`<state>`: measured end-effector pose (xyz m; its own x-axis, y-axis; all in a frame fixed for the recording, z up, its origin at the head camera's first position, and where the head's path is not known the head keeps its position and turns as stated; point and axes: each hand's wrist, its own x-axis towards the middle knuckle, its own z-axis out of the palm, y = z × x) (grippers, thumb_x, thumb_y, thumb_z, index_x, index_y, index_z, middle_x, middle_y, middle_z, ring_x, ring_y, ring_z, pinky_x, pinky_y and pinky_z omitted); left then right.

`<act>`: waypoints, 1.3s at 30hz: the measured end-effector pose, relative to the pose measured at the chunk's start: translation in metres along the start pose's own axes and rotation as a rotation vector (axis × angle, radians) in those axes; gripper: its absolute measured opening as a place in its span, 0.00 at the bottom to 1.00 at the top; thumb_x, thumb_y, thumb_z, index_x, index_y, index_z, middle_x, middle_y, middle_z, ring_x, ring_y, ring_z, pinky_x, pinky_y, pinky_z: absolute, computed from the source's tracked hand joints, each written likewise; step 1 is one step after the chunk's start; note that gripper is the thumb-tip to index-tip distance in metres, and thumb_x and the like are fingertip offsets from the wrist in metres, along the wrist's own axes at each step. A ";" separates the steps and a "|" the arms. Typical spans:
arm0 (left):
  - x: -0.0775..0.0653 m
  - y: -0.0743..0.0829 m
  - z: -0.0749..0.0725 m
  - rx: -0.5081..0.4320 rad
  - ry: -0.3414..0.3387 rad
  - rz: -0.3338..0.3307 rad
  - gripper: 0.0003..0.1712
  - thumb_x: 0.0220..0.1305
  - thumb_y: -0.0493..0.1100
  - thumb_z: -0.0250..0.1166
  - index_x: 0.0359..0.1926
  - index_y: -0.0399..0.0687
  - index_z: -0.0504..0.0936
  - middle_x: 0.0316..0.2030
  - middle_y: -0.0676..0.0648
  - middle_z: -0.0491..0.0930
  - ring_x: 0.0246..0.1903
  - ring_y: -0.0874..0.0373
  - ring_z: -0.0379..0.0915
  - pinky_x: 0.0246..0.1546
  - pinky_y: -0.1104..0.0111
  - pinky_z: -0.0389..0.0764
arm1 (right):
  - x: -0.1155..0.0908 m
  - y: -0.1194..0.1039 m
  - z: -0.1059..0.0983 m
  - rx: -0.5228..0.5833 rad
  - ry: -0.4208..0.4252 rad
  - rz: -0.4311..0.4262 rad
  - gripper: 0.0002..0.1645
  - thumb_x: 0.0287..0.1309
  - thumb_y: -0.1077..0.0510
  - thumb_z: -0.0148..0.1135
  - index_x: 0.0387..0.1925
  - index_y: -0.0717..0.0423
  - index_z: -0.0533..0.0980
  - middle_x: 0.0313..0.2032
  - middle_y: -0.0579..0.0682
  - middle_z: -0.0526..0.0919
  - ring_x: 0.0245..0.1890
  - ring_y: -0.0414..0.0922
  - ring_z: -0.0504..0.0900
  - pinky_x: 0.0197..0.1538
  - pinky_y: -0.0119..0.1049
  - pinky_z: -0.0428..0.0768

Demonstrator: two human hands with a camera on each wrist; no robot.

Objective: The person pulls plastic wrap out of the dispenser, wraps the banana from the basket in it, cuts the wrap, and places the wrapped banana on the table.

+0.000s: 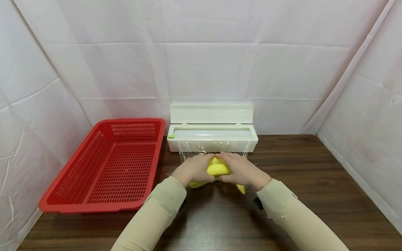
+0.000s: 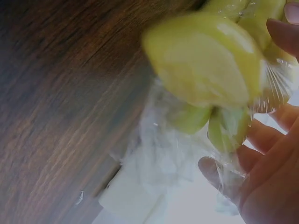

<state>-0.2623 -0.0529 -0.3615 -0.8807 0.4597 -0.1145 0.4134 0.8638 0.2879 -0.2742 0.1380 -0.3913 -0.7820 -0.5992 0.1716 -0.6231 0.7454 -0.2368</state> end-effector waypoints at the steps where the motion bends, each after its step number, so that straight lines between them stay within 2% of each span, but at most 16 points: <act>1: 0.000 0.000 0.000 -0.002 0.003 0.003 0.43 0.48 0.55 0.68 0.66 0.52 0.65 0.48 0.48 0.74 0.38 0.56 0.69 0.40 0.60 0.73 | 0.000 0.000 0.000 -0.002 0.002 0.001 0.43 0.45 0.46 0.68 0.64 0.50 0.65 0.53 0.49 0.77 0.44 0.45 0.74 0.42 0.42 0.71; 8: 0.000 0.000 0.002 -0.029 0.002 0.010 0.45 0.46 0.55 0.69 0.66 0.52 0.65 0.46 0.49 0.74 0.37 0.57 0.69 0.38 0.61 0.73 | -0.002 0.002 0.000 0.010 -0.012 0.006 0.44 0.46 0.45 0.68 0.65 0.50 0.64 0.54 0.50 0.76 0.42 0.44 0.74 0.41 0.41 0.72; 15: -0.002 0.002 0.001 -0.072 -0.018 0.010 0.48 0.45 0.56 0.71 0.67 0.52 0.63 0.50 0.48 0.74 0.40 0.56 0.70 0.42 0.60 0.73 | -0.002 0.002 0.002 0.025 -0.002 0.001 0.47 0.41 0.46 0.69 0.65 0.51 0.64 0.54 0.51 0.76 0.43 0.45 0.74 0.43 0.43 0.73; 24: -0.003 0.002 0.001 -0.119 -0.024 0.069 0.47 0.43 0.54 0.73 0.65 0.50 0.65 0.41 0.52 0.74 0.36 0.57 0.69 0.37 0.65 0.72 | -0.005 0.001 0.002 0.067 -0.018 0.023 0.55 0.38 0.41 0.70 0.69 0.51 0.59 0.60 0.53 0.72 0.50 0.47 0.74 0.50 0.47 0.73; 32: -0.004 0.000 0.000 -0.122 0.009 0.098 0.47 0.45 0.61 0.71 0.63 0.44 0.66 0.39 0.51 0.75 0.37 0.57 0.70 0.41 0.65 0.73 | -0.006 0.002 0.001 0.076 -0.013 0.023 0.56 0.40 0.35 0.68 0.69 0.51 0.59 0.62 0.52 0.71 0.53 0.47 0.74 0.54 0.47 0.72; 39: -0.005 -0.001 -0.003 -0.159 0.056 0.060 0.45 0.53 0.69 0.62 0.64 0.47 0.67 0.44 0.49 0.77 0.41 0.56 0.72 0.44 0.61 0.75 | -0.007 0.003 -0.001 0.091 -0.021 0.032 0.57 0.40 0.33 0.67 0.69 0.50 0.59 0.64 0.53 0.68 0.59 0.50 0.71 0.59 0.51 0.70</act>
<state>-0.2591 -0.0565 -0.3584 -0.8688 0.4934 -0.0407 0.4278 0.7895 0.4401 -0.2704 0.1453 -0.3919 -0.8007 -0.5817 0.1429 -0.5928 0.7353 -0.3284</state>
